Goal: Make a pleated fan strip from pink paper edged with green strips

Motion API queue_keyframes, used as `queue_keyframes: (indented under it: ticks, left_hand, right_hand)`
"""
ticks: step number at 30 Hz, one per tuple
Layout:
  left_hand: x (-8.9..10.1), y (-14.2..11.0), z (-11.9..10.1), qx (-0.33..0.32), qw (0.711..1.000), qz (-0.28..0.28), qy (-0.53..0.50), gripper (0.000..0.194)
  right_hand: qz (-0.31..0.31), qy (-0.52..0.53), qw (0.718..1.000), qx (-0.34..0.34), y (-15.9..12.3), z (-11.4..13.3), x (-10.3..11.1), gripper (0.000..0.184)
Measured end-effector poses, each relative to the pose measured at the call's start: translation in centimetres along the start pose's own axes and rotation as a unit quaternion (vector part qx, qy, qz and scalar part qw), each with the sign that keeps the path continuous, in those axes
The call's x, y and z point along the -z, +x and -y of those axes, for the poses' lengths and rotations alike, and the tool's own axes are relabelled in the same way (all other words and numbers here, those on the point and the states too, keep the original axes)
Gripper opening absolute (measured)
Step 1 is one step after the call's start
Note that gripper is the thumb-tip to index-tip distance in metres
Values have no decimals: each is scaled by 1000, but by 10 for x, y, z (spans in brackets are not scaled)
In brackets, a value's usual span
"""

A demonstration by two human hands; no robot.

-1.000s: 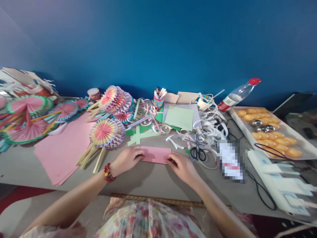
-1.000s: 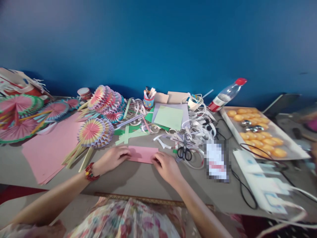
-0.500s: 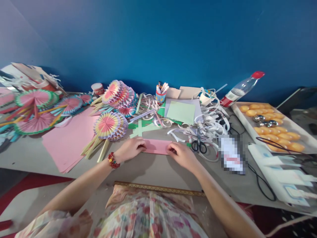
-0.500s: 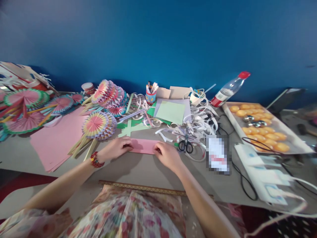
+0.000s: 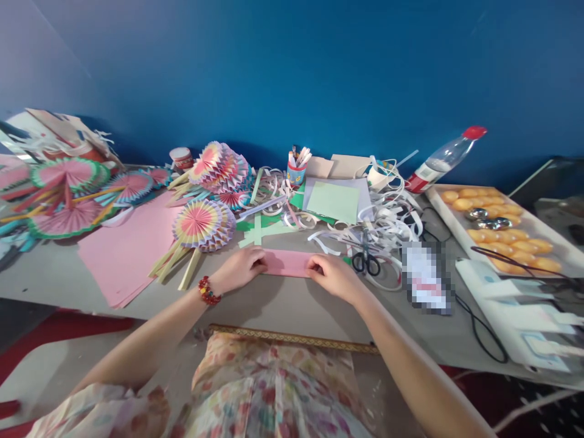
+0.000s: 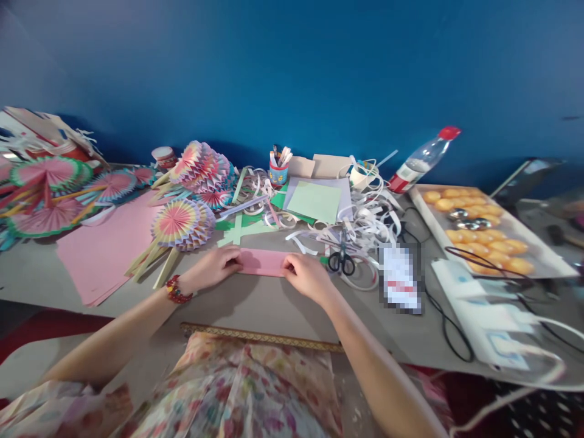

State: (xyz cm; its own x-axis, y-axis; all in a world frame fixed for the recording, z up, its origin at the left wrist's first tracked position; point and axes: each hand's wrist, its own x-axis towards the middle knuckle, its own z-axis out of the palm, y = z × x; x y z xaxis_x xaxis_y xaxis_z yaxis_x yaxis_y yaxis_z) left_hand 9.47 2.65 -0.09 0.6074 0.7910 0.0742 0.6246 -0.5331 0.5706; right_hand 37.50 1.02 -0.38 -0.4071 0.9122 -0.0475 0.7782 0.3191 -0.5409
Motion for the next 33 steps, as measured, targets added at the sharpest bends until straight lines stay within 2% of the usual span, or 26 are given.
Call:
queue_keyframes:
  ticks: [12, 25, 33]
  left_hand:
    - [-2, -4, -3, -7, 1000, -6, 3, 13]
    - [-6, -5, 2, -9, 1000, -7, 8, 17]
    - [-3, -3, 1, -7, 1000, 8, 14, 17]
  right_hand:
    - [6, 24, 1000, 6, -2, -3, 0, 4]
    - [67, 82, 993, 49, 7, -14, 18, 11]
    - [59, 75, 995, 36, 9, -13, 16, 9]
